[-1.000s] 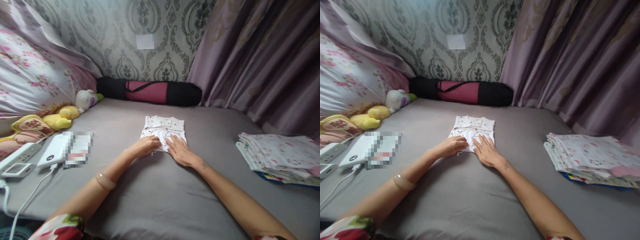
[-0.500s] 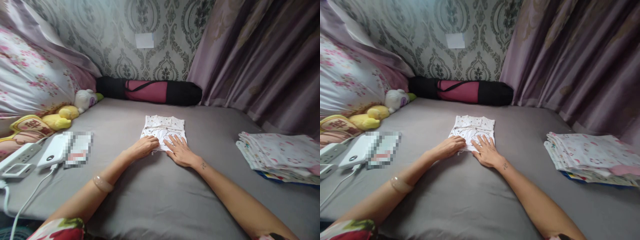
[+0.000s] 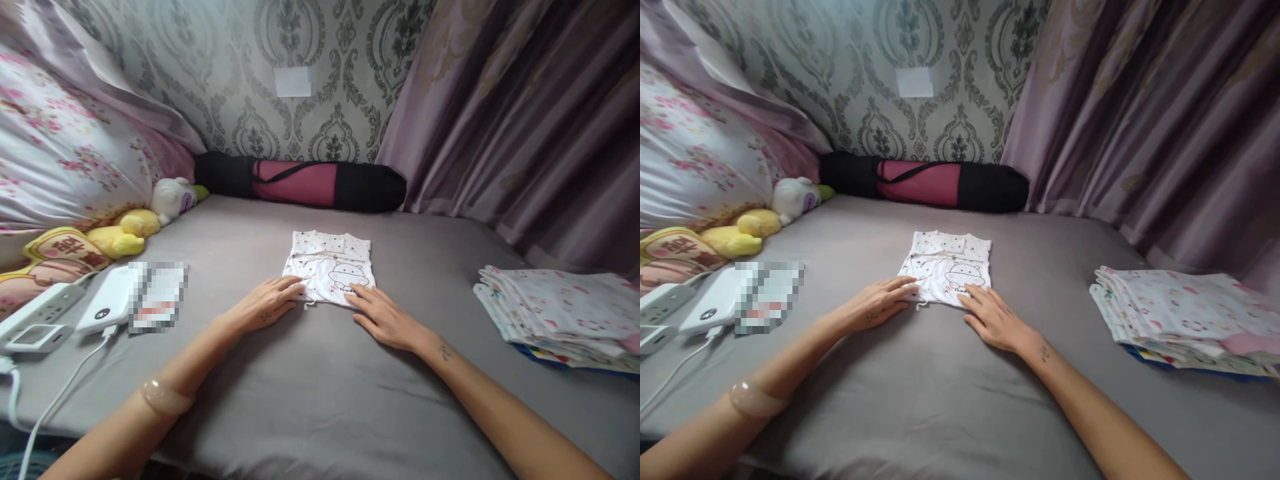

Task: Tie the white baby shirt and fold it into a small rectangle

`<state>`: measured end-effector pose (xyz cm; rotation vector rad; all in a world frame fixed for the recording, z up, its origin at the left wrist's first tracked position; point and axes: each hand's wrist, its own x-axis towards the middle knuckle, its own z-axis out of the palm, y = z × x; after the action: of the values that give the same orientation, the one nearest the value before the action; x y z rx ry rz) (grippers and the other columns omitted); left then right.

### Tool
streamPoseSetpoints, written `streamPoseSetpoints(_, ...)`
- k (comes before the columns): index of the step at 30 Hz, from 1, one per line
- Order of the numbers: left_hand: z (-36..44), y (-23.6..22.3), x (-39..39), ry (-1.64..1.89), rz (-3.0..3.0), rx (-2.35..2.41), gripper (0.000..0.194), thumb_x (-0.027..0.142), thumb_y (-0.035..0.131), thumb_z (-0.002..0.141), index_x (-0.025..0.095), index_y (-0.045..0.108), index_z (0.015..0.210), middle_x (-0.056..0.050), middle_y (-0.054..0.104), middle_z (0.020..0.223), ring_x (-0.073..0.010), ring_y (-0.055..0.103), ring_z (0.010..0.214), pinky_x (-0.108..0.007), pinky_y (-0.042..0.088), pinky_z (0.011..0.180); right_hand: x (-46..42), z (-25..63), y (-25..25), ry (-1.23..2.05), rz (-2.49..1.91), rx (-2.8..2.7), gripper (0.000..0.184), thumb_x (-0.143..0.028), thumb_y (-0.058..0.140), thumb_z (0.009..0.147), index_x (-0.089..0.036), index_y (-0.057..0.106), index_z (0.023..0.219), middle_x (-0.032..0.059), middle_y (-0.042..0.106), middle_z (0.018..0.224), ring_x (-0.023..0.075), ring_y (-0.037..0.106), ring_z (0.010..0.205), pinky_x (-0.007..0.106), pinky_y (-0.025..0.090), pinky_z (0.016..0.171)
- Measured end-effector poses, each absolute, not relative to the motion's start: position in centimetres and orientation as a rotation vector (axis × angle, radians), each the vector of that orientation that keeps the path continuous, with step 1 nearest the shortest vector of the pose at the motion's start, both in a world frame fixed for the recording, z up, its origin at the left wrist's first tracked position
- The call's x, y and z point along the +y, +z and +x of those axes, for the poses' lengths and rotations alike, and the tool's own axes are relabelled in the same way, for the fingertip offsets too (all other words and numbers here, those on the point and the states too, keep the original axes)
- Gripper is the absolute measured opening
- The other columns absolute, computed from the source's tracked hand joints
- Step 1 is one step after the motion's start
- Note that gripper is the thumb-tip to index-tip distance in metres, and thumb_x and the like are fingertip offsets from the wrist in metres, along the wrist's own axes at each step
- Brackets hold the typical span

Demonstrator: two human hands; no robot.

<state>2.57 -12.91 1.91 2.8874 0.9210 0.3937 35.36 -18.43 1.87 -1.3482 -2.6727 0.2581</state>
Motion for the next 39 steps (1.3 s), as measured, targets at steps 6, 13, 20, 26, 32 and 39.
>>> streamPoseSetpoints(6, 0.9, 2.5, -12.8, 0.351, 2.91, 0.963, 0.029, 0.029, 0.035, 0.1, 0.02, 0.061, 0.111, -0.009, 0.063, 0.112, -0.0201, 0.061, 0.099, -0.035, 0.049, 0.086, -19.1, 37.6, 2.0, 0.036, -1.29, -2.603, 0.03, -0.021, 0.041, 0.1, -0.018, 0.056, 0.126, 0.0126, 0.055, 0.129, 0.0247, 0.052, 0.119, 0.043, 0.044, 0.102)
streamPoseSetpoints(13, 1.5, 3.4, -12.5, 0.246, 2.94, 0.907, 0.028, 0.017, 0.036, 0.096, 0.02, 0.063, 0.103, -0.007, 0.065, 0.099, -0.0184, 0.059, 0.09, -0.03, 0.047, 0.078, -19.3, 37.0, 2.3, -0.197, -1.273, -2.704, 0.035, 0.0, 0.037, 0.091, -0.013, 0.06, 0.113, 0.0144, 0.062, 0.115, 0.0253, 0.057, 0.104, 0.038, 0.052, 0.085)
streamPoseSetpoints(20, 1.6, 2.9, -11.8, 0.411, 2.894, 0.912, 0.027, 0.015, 0.039, 0.094, 0.021, 0.06, 0.11, -0.008, 0.065, 0.107, -0.021, 0.055, 0.102, -0.035, 0.046, 0.088, -18.6, 37.2, 2.0, -0.113, -1.315, -2.592, 0.03, -0.005, 0.04, 0.093, -0.017, 0.061, 0.111, 0.0111, 0.065, 0.108, 0.0245, 0.058, 0.099, 0.036, 0.052, 0.082)
streamPoseSetpoints(26, 1.0, 1.3, -10.9, 0.643, 2.69, 0.962, 0.025, 0.023, 0.039, 0.097, 0.021, 0.061, 0.109, -0.008, 0.067, 0.108, -0.0189, 0.06, 0.103, -0.034, 0.046, 0.091, -17.2, 37.7, 2.4, 0.202, -1.332, -2.364, 0.023, -0.017, 0.043, 0.095, -0.021, 0.062, 0.108, 0.0063, 0.067, 0.103, 0.0212, 0.062, 0.094, 0.033, 0.049, 0.084)
streamPoseSetpoints(32, 2.6, 2.4, -9.5, 0.79, 2.319, 1.237, 0.031, 0.033, 0.041, 0.094, 0.018, 0.064, 0.109, -0.004, 0.07, 0.085, -0.014, 0.061, 0.07, -0.025, 0.049, 0.069, -14.4, 37.2, 2.6, 0.345, -1.498, -1.981, 0.022, -0.028, 0.045, 0.093, -0.023, 0.062, 0.106, 0.0028, 0.069, 0.095, 0.018, 0.064, 0.078, 0.028, 0.048, 0.074)
streamPoseSetpoints(39, 5.5, 2.6, -5.6, 0.96, 2.025, 1.396, 0.032, 0.027, 0.044, 0.084, 0.017, 0.067, 0.103, -0.004, 0.071, 0.081, -0.0169, 0.066, 0.074, -0.025, 0.05, 0.068, -9.5, 36.5, 1.9, 0.262, -1.566, -1.805, 0.027, -0.035, 0.044, 0.09, -0.02, 0.063, 0.103, 0.0036, 0.068, 0.081, 0.0184, 0.06, 0.068, 0.026, 0.044, 0.064)
